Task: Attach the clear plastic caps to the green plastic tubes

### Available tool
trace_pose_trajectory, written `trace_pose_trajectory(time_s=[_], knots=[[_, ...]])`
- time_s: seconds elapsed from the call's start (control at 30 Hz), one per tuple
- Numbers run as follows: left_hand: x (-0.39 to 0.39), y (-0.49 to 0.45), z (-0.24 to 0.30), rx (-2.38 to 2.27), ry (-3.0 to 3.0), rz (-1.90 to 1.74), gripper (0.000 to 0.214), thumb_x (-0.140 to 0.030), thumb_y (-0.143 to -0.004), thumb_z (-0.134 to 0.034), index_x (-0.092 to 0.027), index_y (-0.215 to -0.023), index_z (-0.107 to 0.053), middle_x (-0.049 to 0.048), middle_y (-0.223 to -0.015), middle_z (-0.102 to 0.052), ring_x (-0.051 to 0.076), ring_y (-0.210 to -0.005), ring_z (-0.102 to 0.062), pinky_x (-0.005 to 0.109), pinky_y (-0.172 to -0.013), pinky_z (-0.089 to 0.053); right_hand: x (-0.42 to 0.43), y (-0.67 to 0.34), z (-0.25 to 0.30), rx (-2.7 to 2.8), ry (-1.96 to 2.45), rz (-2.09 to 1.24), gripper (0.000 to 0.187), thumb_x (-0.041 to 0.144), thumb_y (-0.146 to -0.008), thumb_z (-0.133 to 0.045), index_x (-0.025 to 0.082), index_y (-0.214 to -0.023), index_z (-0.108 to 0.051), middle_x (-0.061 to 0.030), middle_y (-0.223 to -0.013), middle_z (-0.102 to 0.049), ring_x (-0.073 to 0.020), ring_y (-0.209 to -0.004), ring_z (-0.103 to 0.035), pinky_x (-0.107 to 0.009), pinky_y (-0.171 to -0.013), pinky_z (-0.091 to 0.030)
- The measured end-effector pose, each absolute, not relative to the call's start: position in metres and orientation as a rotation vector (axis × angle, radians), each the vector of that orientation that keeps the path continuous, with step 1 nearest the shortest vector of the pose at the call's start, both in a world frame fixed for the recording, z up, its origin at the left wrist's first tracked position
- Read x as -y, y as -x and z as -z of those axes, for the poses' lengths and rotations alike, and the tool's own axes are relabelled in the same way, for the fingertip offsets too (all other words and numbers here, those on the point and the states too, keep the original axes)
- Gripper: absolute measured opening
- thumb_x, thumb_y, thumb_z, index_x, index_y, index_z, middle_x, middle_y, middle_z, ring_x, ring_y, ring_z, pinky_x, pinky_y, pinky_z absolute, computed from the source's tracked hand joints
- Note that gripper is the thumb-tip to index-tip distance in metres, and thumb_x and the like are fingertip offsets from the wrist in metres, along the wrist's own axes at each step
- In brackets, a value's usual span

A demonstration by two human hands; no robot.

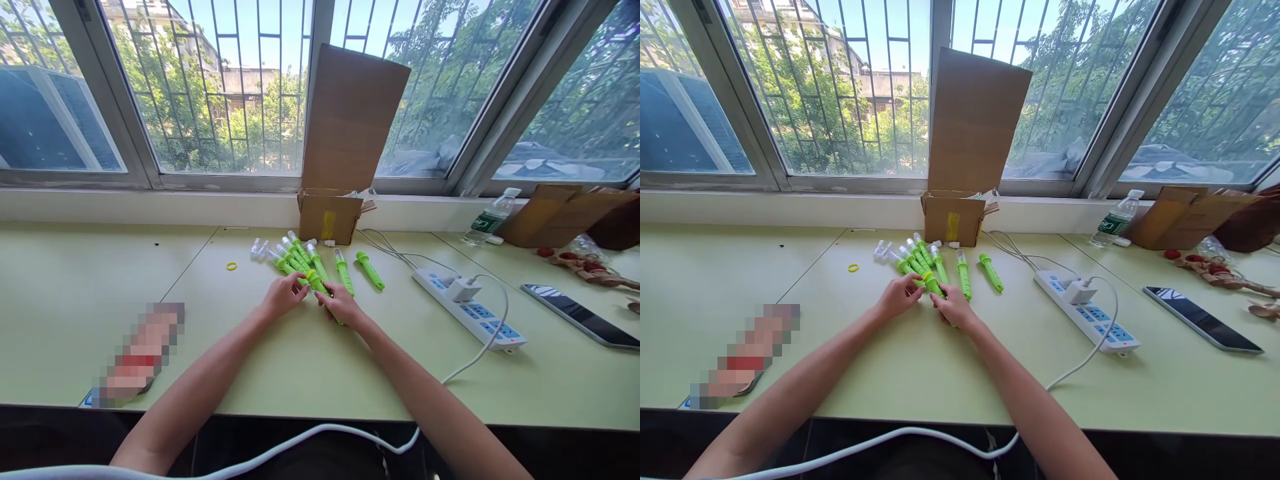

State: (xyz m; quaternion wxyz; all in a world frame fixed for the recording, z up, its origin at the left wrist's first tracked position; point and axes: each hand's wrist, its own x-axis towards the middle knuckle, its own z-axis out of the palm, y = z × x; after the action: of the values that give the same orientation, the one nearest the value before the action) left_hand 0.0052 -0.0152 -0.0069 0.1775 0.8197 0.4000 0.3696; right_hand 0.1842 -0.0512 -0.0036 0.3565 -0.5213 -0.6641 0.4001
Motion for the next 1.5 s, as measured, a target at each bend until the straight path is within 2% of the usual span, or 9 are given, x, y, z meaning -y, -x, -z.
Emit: trace_pose_trajectory(time_s=[1.5], knots=[[0.0194, -0.0079, 0.0036, -1.183, -2.361, -0.997, 0.03, -0.038, -0.082, -0.05, -0.02, -0.106, -0.053, 0.0011, -0.075, -0.068, 0.012, -0.06, -0.061, 0.021, -0.057, -0.046, 0.0491, -0.1838, 0.0038, 1.75, 1.435, -0.984, 0.017, 0.036, -0.083, -0.047, 0.019, -0.084, -0.048, 0.0024, -0.064, -0.054, -0.0086, -0.036, -0.05, -0.019, -0.031, -0.038]])
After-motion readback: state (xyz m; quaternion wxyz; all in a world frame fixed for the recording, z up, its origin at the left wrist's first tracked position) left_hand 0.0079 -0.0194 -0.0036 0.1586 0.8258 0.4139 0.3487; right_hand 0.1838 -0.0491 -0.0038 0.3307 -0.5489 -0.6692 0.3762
